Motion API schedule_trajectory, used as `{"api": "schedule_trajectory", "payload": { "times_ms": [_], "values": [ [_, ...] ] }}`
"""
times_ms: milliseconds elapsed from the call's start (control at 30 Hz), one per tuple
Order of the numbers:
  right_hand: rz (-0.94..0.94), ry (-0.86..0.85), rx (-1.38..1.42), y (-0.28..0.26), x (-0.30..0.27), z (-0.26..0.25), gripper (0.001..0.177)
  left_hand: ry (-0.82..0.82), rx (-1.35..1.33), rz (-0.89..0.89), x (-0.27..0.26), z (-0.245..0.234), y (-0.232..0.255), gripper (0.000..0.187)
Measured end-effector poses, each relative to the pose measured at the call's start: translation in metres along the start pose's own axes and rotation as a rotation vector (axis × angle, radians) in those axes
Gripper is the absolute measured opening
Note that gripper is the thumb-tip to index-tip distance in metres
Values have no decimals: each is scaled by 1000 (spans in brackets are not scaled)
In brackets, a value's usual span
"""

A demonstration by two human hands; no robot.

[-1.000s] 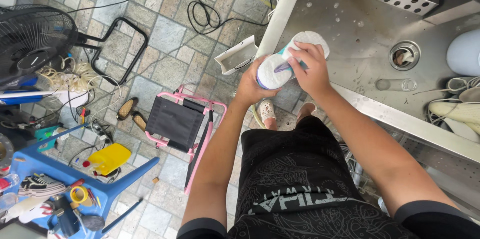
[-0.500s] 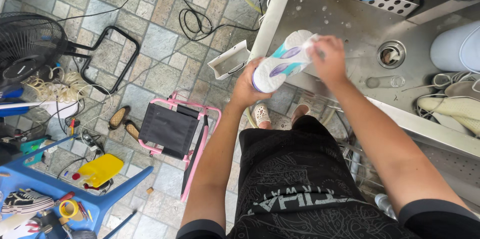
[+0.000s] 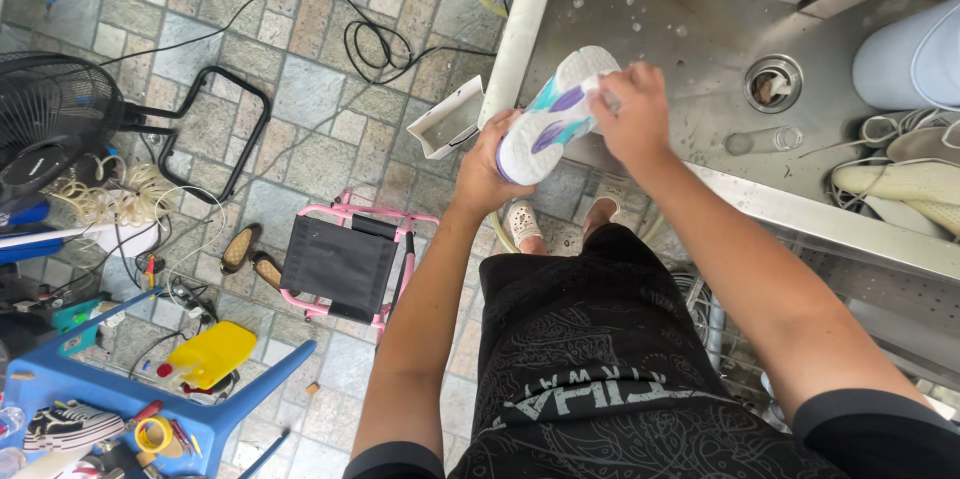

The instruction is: The person cleans a pair of white and purple sneakers using a handheld electric brush and a white cloth. They scrub the soles and uppers of the shoes, rinse them under a tap, and wipe them down. The person also briefly handles a pair of beige sneakers and a pair of flip-flops in the sink.

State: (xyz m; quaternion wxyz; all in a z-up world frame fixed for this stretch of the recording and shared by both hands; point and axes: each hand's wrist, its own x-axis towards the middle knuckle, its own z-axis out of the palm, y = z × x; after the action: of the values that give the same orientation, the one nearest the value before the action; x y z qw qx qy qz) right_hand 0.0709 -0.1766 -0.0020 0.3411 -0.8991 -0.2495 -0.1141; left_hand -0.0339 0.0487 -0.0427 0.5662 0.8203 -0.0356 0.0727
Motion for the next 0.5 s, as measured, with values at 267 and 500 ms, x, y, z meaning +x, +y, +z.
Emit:
{"api": "schedule_trajectory", "payload": {
  "times_ms": [267,500],
  "values": [
    [-104,-183,288,-52,-32,-3,24,5,-31,29,-4,0,4,101],
    [-44,-137,22,4,-67,-36,32,282,-603,-49,-16,-1,-7,91]
  ]
}}
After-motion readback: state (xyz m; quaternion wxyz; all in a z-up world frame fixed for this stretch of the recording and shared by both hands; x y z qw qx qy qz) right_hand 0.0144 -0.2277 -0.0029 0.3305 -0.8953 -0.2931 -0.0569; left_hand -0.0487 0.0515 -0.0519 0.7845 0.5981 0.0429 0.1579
